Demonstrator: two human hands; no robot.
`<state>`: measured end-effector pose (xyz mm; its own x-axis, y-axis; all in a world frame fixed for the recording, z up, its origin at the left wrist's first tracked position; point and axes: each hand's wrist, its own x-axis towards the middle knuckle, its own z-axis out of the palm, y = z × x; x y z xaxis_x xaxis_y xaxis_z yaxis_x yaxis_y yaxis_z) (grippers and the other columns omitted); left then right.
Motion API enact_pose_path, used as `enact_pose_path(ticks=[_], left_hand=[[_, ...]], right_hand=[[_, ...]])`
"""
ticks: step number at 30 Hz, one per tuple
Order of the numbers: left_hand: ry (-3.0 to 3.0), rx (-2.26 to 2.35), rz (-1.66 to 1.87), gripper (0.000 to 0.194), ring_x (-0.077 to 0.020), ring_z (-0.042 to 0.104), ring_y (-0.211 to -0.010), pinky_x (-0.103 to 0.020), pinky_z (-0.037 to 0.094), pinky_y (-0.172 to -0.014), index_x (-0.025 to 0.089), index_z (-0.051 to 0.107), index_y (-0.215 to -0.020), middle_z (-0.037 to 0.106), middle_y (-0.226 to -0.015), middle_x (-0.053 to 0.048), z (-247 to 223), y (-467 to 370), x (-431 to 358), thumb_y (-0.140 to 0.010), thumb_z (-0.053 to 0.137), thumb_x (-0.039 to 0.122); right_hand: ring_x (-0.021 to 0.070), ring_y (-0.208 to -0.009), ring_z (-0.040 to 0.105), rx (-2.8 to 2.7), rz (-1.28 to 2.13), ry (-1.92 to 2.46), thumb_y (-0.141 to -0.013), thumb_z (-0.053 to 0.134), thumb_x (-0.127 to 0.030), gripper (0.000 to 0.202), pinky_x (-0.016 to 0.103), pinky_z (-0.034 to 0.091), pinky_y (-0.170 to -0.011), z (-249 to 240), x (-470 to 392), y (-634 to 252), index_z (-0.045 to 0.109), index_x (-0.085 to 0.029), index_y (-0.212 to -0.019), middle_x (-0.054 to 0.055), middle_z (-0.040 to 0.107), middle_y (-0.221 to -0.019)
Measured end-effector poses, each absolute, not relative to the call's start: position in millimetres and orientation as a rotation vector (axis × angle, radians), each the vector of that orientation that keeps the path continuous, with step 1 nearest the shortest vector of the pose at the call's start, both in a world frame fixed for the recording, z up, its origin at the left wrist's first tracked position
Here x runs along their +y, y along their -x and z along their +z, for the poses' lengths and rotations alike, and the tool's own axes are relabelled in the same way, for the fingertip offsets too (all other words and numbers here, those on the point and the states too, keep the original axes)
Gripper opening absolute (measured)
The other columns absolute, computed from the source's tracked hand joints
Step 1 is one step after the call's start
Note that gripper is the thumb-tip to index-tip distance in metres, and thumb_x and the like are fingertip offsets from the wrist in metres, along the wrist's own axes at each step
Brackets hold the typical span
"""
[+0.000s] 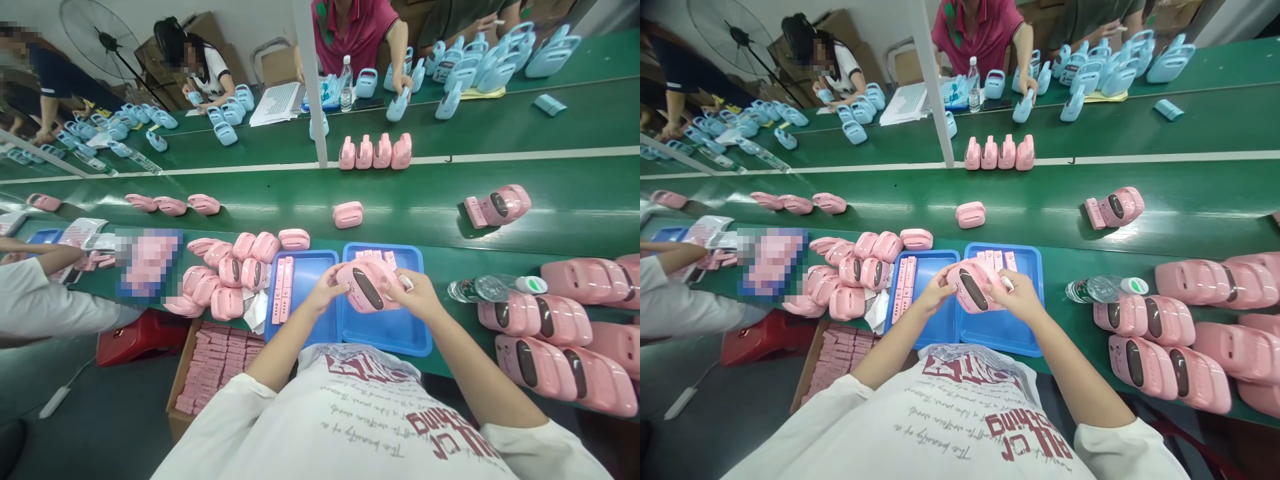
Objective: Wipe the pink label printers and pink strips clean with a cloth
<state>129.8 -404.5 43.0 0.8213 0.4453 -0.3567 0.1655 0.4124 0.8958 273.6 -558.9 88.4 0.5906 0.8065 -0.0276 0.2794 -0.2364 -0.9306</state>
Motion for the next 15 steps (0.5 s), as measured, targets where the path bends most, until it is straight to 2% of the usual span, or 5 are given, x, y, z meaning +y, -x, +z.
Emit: enact_pose_path(ticks=[3,6,11,15], left_hand=[[-1.304,0.733,0.097,0.054,-0.0197,0.062,-0.093,-0.034,0.049,-0.08,0.018,0.059,-0.114,0.063,-0.11,-0.011,25,-139,-393,-0.075,0.061,0.055],[-1.497,0.839,0.056,0.043,-0.0199,0.062,-0.091,-0.037,0.049,-0.083,0.015,0.059,-0.112,0.062,-0.11,-0.013,11,-158,-370,-0.079,0.061,0.043],[-1.913,0.87,0.058,0.046,-0.0239,0.055,-0.109,-0.038,0.039,-0.1,0.012,0.052,-0.122,0.05,-0.129,-0.017,5,-216,-319,-0.078,0.063,0.022],[-2.182,0.865,0.078,0.045,-0.0287,0.031,-0.135,-0.04,0.022,-0.112,0.014,0.049,-0.124,0.04,-0.141,-0.017,5,-269,-286,-0.08,0.059,0.014]], right_hand=[[0.0079,-0.047,0.032,-0.789,0.604,1.873,-0.068,0.058,-0.057,0.046,0.022,0.026,-0.043,77,-562,-274,0.038,-0.02,-0.051,-0.004,0.035,-0.047],[0.0085,-0.047,0.033,-0.692,0.586,1.989,-0.067,0.057,-0.058,0.046,0.022,0.028,-0.043,61,-578,-275,0.037,-0.02,-0.051,-0.005,0.034,-0.047],[0.0095,-0.046,0.034,-0.485,0.532,2.204,-0.067,0.052,-0.062,0.048,0.023,0.028,-0.044,39,-606,-288,0.034,-0.021,-0.049,-0.004,0.036,-0.045],[0.0106,-0.049,0.036,-0.384,0.407,2.386,-0.069,0.05,-0.059,0.045,0.025,0.028,-0.048,36,-597,-325,0.031,-0.022,-0.05,-0.003,0.037,-0.046]])
